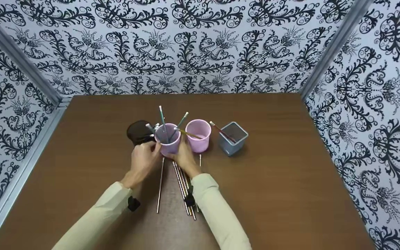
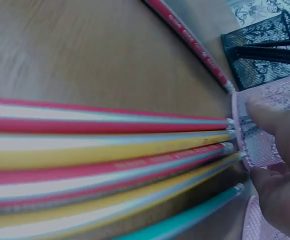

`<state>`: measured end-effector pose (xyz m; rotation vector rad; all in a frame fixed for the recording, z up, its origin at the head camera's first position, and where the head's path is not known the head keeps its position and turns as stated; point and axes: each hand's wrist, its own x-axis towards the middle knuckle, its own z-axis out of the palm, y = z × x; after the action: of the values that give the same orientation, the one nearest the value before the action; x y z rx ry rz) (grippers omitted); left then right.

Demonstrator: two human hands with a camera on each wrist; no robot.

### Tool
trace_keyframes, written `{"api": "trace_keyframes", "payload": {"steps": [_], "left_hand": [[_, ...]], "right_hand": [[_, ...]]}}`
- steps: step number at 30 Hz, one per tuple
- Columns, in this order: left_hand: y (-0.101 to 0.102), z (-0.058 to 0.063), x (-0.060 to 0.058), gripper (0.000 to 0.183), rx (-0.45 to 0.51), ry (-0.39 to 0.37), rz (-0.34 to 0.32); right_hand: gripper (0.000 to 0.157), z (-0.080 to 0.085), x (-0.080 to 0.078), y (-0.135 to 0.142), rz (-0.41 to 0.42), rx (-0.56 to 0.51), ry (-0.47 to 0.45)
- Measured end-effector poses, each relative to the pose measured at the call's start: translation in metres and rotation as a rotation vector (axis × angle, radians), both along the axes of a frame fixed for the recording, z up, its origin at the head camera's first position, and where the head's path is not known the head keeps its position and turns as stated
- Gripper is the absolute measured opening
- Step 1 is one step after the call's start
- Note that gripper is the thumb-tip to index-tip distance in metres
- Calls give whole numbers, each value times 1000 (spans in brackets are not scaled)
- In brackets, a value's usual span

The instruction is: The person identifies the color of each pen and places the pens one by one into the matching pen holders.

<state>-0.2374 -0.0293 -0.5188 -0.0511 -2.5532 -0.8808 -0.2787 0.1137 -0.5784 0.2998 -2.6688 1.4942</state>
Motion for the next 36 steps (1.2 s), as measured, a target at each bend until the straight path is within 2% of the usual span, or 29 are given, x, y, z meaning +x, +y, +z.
{"api": "trace_keyframes", "payload": {"steps": [3,5,11,14,19,23,28,36], "left_hand": [[-3,-9,3,18,54,-56,5],[-5,-16,4,19,96,-67,-9],[-6,-32,2,46,173,-53,-88],[-8,-38,-1,57,212,-102,-105],[-11,-47,-9,70,273,-201,-132],[-12,-50,-14,78,310,-236,-170],[-11,-52,-21,88,358,-253,-205],[-4,-48,-32,86,426,-322,-201]], "right_hand": [[88,9,3,5,15,-4,-63],[80,16,5,8,27,-10,-98],[60,43,19,21,24,-24,-251],[52,56,29,26,18,-32,-320],[42,68,45,31,11,34,-312],[34,69,55,35,-26,79,-302],[27,61,64,41,-78,106,-261],[26,43,76,45,-131,173,-217]]}}
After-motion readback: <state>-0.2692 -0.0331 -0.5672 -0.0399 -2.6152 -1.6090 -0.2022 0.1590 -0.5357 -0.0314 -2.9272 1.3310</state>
